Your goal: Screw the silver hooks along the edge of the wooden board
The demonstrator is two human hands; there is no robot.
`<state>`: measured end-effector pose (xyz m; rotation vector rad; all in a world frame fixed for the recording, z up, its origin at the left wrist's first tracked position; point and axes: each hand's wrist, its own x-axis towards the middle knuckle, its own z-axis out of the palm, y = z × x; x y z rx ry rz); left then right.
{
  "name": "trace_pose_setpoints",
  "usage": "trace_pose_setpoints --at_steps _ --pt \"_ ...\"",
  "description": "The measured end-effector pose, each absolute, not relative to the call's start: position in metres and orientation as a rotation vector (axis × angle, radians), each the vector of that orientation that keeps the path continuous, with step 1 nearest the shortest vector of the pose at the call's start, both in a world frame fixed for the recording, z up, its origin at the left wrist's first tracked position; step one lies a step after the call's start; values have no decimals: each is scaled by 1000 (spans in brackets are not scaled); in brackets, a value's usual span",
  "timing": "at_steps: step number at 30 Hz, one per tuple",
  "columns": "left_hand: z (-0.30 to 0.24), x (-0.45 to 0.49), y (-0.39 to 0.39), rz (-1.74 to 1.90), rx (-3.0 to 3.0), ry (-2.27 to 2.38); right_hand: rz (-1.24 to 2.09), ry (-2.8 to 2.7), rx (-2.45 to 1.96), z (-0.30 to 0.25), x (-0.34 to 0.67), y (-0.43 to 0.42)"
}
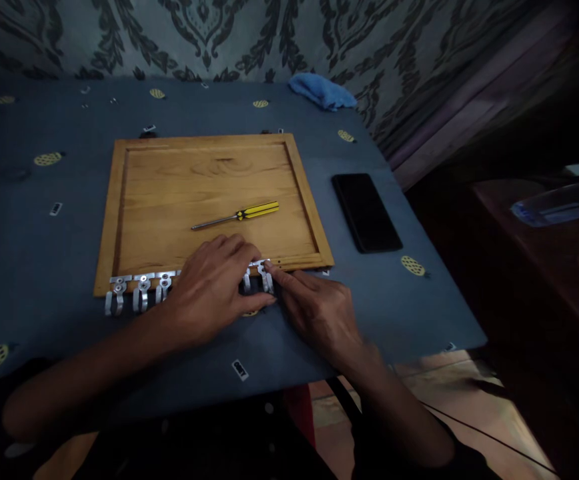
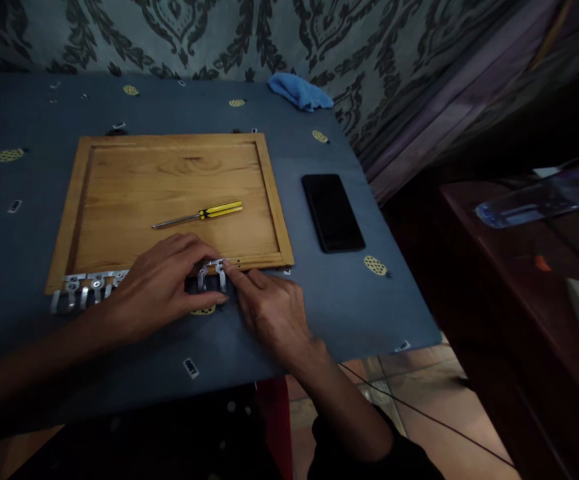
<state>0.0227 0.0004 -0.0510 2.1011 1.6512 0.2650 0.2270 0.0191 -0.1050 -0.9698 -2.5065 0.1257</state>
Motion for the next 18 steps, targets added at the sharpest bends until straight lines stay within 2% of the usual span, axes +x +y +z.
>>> trace_pose_setpoints --at_steps 18 --pt "-53 27 0 232 2163 1674 201 -2518 -978 -105 228 19"
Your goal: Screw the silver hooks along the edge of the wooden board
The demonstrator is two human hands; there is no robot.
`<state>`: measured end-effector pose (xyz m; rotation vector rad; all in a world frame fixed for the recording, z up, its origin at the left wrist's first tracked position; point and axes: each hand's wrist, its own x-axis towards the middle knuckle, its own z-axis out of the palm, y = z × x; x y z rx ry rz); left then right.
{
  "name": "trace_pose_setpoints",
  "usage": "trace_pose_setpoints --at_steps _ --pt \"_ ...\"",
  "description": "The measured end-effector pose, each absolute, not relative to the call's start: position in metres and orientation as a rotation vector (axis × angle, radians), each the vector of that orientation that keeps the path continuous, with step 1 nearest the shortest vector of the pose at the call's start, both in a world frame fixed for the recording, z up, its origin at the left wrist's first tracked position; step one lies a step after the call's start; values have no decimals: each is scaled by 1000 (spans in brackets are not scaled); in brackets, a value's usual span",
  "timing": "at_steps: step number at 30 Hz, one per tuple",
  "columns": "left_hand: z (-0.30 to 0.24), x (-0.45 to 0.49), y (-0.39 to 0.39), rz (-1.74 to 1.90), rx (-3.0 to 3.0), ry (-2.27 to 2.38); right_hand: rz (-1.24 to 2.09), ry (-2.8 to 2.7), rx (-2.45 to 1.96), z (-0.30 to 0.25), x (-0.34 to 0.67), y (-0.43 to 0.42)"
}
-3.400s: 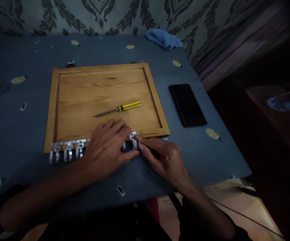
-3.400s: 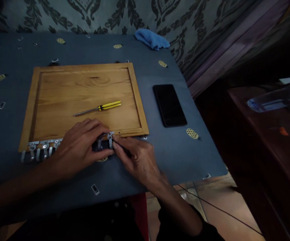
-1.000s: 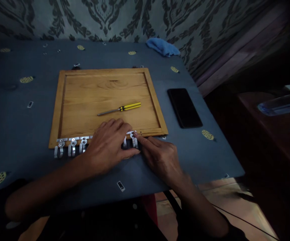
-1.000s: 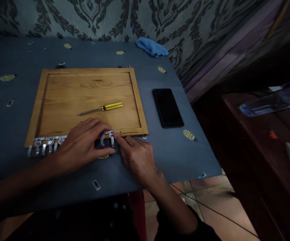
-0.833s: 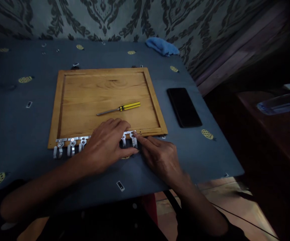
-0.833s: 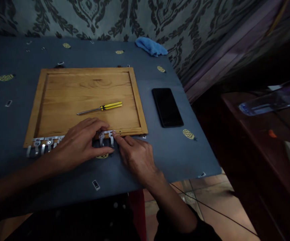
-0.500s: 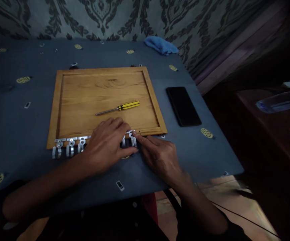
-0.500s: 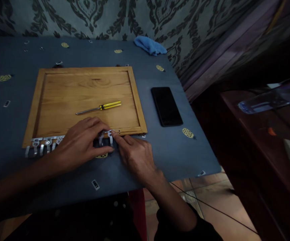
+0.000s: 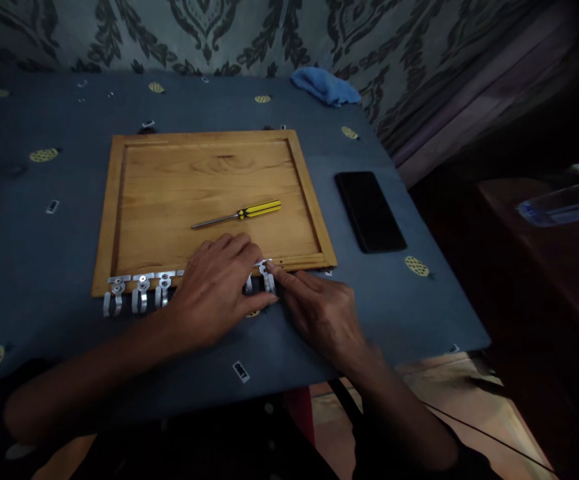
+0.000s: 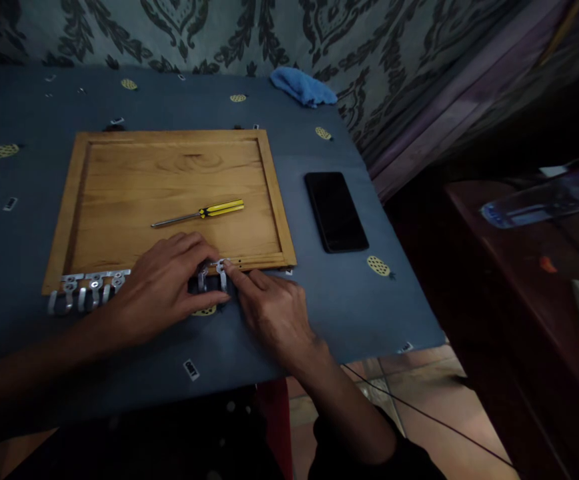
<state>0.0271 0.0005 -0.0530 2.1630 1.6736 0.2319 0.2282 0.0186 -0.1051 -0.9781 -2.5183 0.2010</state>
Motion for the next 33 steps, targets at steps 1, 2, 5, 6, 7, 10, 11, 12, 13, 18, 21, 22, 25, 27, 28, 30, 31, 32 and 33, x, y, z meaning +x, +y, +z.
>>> trace_pose_setpoints --at_steps 1,2,5,6,7,10,11,12,13,18,21,22,25,27,28,30,31,32,33 --pt "-53 27 0 236 2166 1676 208 -2516 -981 -106 228 19" --pt "-53 27 0 239 2171 1676 215 -2511 -980 -106 228 18" --pt "-55 27 1 266 2181 1676 233 -2501 -976 -106 228 18" --pt "-55 27 1 276 2183 1675 241 -2496 -982 -106 228 18" --pt "-55 27 1 284 2183 1674 256 -2488 -987 -106 228 18" --pt "-55 26 0 283 2182 1664 329 -2428 -996 -106 228 17" --pt "-55 26 0 279 2181 1663 352 -2398 -994 -106 229 17" --pt "-55 26 0 275 2179 1661 368 -2364 -993 -106 229 17" --pt "-55 26 0 271 2176 1658 379 -2330 -994 -105 229 16" --pt "-52 27 1 229 2152 1663 417 -2236 -986 -104 228 17" --pt "-49 28 3 186 2125 1664 446 -2248 -956 -104 228 18" --pt "-48 28 3 177 2118 1661 454 -2261 -948 -105 229 18" --pt "-48 28 4 168 2116 1649 444 -2309 -954 -107 229 18" --pt "-48 28 4 162 2123 1651 435 -2330 -978 -108 229 18" --pt "-49 28 4 160 2128 1654 437 -2336 -988 -109 229 18" --pt "-49 27 4 157 2139 1653 453 -2342 -997 -110 229 18" --pt "-49 27 3 157 2143 1650 462 -2338 -999 -110 230 18" --pt "-49 27 3 155 2143 1644 469 -2329 -996 -111 230 19" --pt "-49 27 3 152 2141 1639 475 -2315 -991 -111 230 19"
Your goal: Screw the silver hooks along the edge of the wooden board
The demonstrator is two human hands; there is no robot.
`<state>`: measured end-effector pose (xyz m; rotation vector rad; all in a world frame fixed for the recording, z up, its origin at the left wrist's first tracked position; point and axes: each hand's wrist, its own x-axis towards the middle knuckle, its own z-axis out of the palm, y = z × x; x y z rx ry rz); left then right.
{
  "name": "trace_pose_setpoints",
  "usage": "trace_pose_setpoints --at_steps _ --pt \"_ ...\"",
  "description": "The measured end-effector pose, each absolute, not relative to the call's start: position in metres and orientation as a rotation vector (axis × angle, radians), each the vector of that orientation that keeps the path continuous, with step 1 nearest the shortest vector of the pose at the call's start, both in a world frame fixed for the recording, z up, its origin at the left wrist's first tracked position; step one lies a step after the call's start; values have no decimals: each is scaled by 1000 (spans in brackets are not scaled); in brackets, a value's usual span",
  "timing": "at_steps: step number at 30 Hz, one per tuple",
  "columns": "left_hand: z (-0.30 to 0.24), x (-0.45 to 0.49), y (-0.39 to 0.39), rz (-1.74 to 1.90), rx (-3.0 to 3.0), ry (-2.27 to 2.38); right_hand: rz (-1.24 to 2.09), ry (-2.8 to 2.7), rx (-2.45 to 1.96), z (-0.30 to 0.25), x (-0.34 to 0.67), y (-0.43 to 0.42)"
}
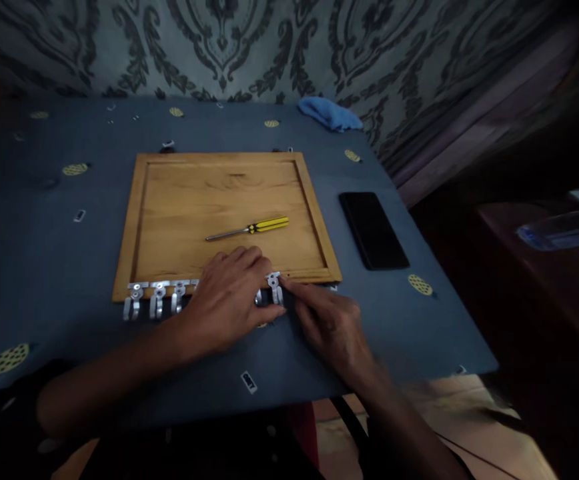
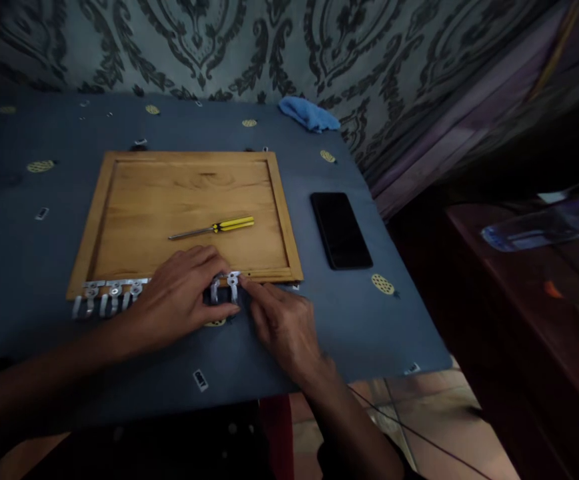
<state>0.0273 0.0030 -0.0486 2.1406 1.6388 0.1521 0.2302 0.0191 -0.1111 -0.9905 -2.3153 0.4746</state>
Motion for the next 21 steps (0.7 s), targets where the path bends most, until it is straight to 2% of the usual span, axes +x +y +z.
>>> trace_pose_setpoints --at_steps 10,21 --pt "-53 27 4 247 2093 1642 454 -2272 -926 -90 231 49" --pt "-63 28 5 348 2130 1648 351 -2851 -972 -36 157 117"
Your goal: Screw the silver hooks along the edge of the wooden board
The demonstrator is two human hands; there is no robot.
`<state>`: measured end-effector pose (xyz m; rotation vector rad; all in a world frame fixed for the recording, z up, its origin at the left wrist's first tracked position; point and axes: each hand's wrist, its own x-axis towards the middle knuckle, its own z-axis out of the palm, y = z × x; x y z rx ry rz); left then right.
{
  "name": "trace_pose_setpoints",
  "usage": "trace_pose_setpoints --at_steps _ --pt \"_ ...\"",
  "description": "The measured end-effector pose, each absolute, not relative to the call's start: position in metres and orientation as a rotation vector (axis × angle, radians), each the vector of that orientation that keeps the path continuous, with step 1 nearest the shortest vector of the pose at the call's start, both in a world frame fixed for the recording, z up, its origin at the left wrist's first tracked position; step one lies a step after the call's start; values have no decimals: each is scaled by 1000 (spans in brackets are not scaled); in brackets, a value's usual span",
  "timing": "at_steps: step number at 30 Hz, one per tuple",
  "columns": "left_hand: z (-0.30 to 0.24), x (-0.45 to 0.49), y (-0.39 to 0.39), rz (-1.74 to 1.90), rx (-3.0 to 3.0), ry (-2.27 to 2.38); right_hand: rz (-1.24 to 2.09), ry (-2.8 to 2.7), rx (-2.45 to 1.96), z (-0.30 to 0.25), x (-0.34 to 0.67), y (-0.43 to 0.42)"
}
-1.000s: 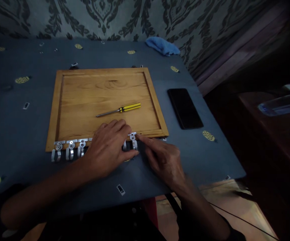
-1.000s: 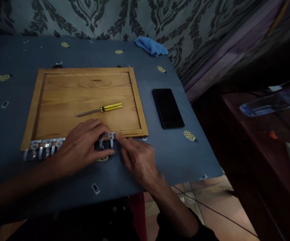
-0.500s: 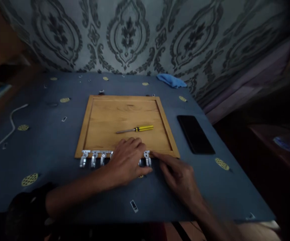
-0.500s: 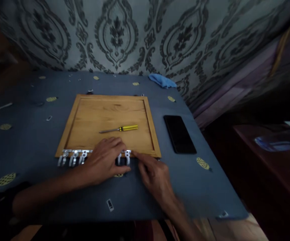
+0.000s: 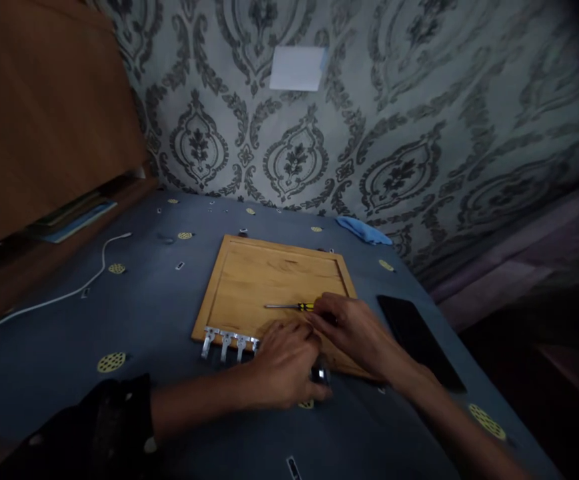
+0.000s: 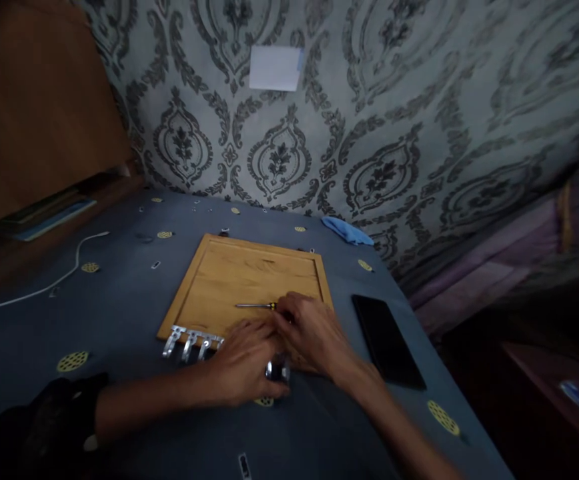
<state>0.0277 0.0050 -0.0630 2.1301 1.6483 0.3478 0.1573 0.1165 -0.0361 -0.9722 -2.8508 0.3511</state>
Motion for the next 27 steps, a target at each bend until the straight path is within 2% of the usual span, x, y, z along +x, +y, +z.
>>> trace_pose_setpoints --at_steps 6,12,19,27 --pt "-63 26 7 344 2162 1647 330 -3243 -776 -8 85 130" --pt "-62 25 6 364 2160 1607 8 -3381 -860 -12 87 141" --pt "-63 24 5 412 2138 1593 -183 -3441 -854 -27 102 149" --pt "-62 24 8 354 2189 1608 -284 -3275 -787 -23 33 160"
